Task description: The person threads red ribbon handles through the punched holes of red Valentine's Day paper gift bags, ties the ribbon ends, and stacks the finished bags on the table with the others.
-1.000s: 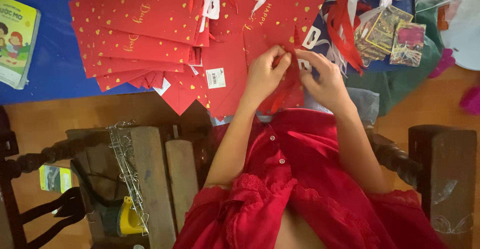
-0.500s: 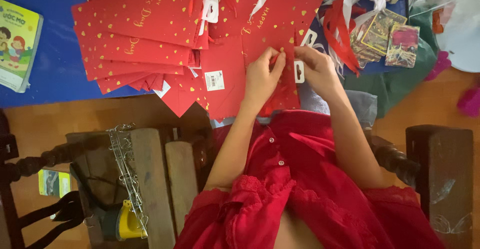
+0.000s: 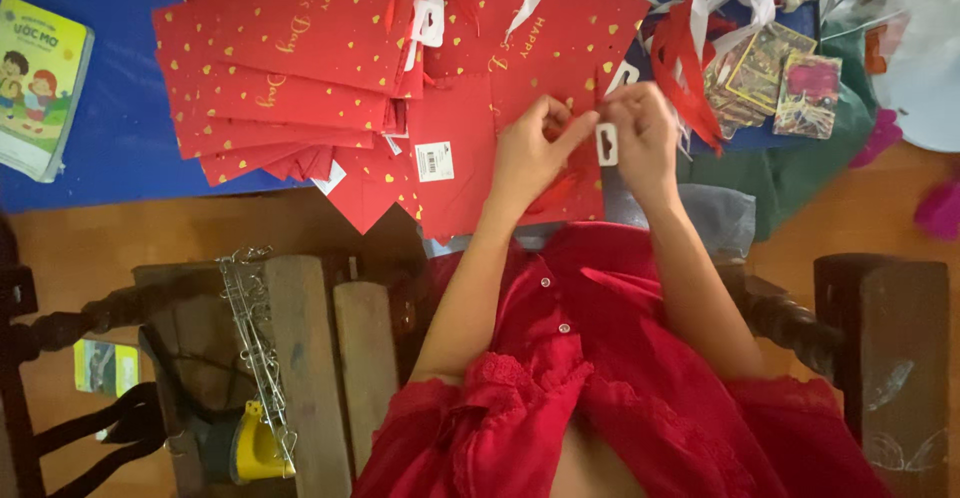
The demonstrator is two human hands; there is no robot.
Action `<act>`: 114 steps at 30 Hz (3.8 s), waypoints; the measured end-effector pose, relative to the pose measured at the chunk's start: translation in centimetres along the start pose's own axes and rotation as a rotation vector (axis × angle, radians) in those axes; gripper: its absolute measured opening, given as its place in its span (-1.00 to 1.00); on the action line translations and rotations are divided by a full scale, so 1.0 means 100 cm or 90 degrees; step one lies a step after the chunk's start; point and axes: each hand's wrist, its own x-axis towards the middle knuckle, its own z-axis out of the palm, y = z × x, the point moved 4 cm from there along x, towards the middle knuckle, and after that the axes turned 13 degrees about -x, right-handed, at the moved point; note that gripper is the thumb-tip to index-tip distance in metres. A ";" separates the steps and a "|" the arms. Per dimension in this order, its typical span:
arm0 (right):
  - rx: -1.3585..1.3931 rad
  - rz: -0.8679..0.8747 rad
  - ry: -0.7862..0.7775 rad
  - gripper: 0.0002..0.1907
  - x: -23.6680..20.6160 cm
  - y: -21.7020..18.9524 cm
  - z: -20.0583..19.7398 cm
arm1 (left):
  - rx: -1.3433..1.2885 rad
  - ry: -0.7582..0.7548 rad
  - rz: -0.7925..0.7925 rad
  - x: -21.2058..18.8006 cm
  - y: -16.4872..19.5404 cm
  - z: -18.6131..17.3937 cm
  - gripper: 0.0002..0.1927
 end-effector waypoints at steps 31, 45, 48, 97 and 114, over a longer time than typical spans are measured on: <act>-0.272 -0.193 0.082 -0.87 -0.006 -0.048 0.001 | -0.045 -0.023 -0.038 0.008 -0.020 -0.004 -0.66; 0.332 0.073 0.295 -0.94 0.001 -0.035 -0.057 | -0.055 -0.028 -0.070 0.005 -0.015 -0.003 -0.69; 0.390 -0.012 0.169 -0.97 0.005 -0.055 -0.053 | 0.002 -0.023 -0.053 0.007 -0.015 -0.004 -0.70; -0.376 -0.473 -0.005 -0.78 -0.035 -0.174 -0.055 | 0.042 -0.068 0.301 -0.093 0.177 -0.051 -0.91; 0.145 0.101 0.001 -0.78 -0.023 -0.041 -0.011 | 0.293 -0.019 0.217 -0.051 0.085 0.002 -0.73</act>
